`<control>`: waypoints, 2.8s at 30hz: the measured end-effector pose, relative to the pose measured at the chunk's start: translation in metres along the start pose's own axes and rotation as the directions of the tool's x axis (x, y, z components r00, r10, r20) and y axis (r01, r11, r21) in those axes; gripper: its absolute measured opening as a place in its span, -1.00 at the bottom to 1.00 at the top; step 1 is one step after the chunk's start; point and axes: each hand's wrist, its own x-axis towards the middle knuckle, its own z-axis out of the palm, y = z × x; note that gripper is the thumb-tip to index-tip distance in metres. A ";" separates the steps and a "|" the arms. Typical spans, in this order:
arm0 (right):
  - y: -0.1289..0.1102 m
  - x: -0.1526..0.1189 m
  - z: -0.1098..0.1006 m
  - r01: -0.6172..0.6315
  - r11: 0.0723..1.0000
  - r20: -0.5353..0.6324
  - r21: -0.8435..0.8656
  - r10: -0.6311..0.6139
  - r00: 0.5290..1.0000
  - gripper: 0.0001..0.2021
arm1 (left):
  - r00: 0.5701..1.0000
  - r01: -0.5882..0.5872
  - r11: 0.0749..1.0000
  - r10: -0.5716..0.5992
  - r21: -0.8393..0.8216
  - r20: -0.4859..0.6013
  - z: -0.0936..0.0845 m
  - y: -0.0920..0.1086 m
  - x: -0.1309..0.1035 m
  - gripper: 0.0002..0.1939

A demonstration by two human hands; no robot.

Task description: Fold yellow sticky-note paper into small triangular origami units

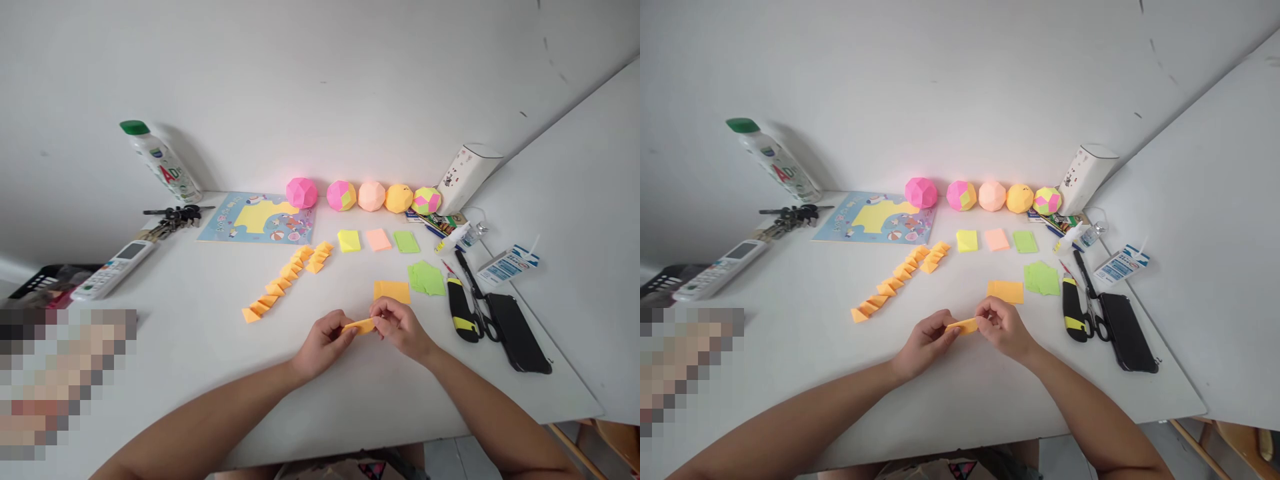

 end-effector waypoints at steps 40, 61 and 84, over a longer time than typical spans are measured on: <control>0.000 -0.004 0.007 -0.201 0.976 0.090 0.080 0.194 0.977 -0.74 | 0.990 0.120 0.911 -0.079 -0.394 0.118 -0.003 0.005 0.003 -0.74; -0.005 -0.006 0.007 -0.140 0.990 0.060 -0.021 0.141 0.988 -0.77 | 0.988 0.149 0.900 -0.117 -0.410 0.103 -0.004 0.003 0.003 -0.70; -0.007 -0.006 0.008 -0.192 0.981 0.071 0.039 0.189 0.979 -0.82 | 0.995 0.093 0.936 -0.072 -0.340 0.074 -0.006 0.004 0.000 -0.74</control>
